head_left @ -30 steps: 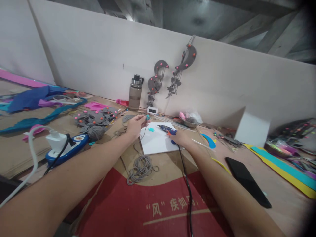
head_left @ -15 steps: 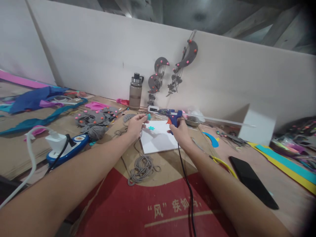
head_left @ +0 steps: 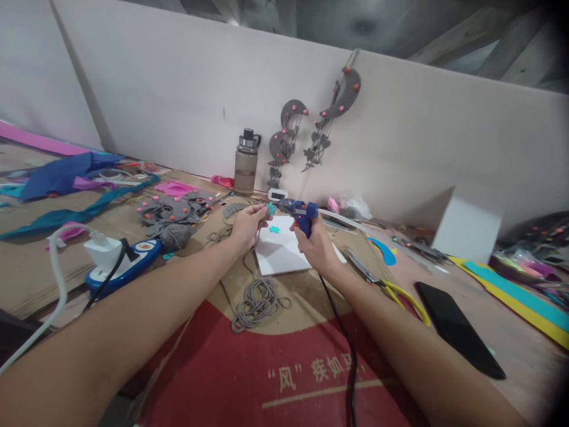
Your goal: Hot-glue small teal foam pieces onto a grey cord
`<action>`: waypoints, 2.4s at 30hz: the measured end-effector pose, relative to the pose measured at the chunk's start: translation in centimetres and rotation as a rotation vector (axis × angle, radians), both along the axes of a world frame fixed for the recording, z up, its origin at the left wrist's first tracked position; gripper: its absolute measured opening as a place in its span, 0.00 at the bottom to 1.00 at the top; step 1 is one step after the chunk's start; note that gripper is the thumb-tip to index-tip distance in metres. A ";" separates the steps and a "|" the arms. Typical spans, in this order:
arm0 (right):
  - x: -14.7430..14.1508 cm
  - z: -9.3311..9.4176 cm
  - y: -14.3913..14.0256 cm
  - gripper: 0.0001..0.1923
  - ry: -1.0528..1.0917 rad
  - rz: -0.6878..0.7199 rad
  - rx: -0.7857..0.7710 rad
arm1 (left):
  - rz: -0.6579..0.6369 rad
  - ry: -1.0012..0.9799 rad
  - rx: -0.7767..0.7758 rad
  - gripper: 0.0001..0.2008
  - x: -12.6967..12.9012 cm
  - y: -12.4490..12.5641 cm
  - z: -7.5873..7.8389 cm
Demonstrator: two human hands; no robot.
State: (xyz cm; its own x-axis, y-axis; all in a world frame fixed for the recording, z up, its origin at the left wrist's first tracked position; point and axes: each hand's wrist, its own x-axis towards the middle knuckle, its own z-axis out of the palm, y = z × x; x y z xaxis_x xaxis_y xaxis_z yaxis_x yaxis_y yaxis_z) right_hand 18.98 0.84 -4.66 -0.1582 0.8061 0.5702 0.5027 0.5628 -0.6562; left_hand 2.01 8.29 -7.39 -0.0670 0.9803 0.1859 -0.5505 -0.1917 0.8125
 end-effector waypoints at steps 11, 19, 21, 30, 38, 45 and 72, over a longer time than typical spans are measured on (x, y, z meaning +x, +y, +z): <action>-0.5 -0.4 0.0 0.15 -0.093 -0.138 -0.012 | -0.006 0.041 0.046 0.13 0.3 -0.4 0.0; -0.7 0.0 -0.6 0.17 -0.177 -0.172 0.024 | 0.014 0.052 0.053 0.13 0.5 -0.5 0.1; -0.6 0.0 -0.6 0.18 -0.178 -0.169 0.037 | 0.023 0.049 0.046 0.13 0.5 -0.6 0.2; -0.7 0.1 -0.8 0.18 -0.180 -0.175 0.002 | 0.050 0.050 0.034 0.11 0.5 -0.8 0.6; -0.7 -0.2 -0.7 0.17 -0.205 -0.182 0.017 | 0.047 0.042 0.056 0.11 0.6 -0.8 0.4; -0.7 0.0 -0.8 0.16 -0.188 -0.185 0.032 | 0.059 0.056 0.057 0.10 0.5 -0.9 0.6; -0.7 -0.4 -0.7 0.15 -0.170 -0.190 0.017 | 0.035 0.053 0.063 0.10 0.6 -0.9 0.5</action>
State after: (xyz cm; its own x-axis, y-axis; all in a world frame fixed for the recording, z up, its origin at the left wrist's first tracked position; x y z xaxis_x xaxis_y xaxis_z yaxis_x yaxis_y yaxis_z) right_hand 18.31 0.15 -5.08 -0.0998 0.8213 0.5617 0.7027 0.4579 -0.5446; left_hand 2.64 7.40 -6.93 -0.0893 0.9638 0.2512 -0.4995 -0.2615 0.8259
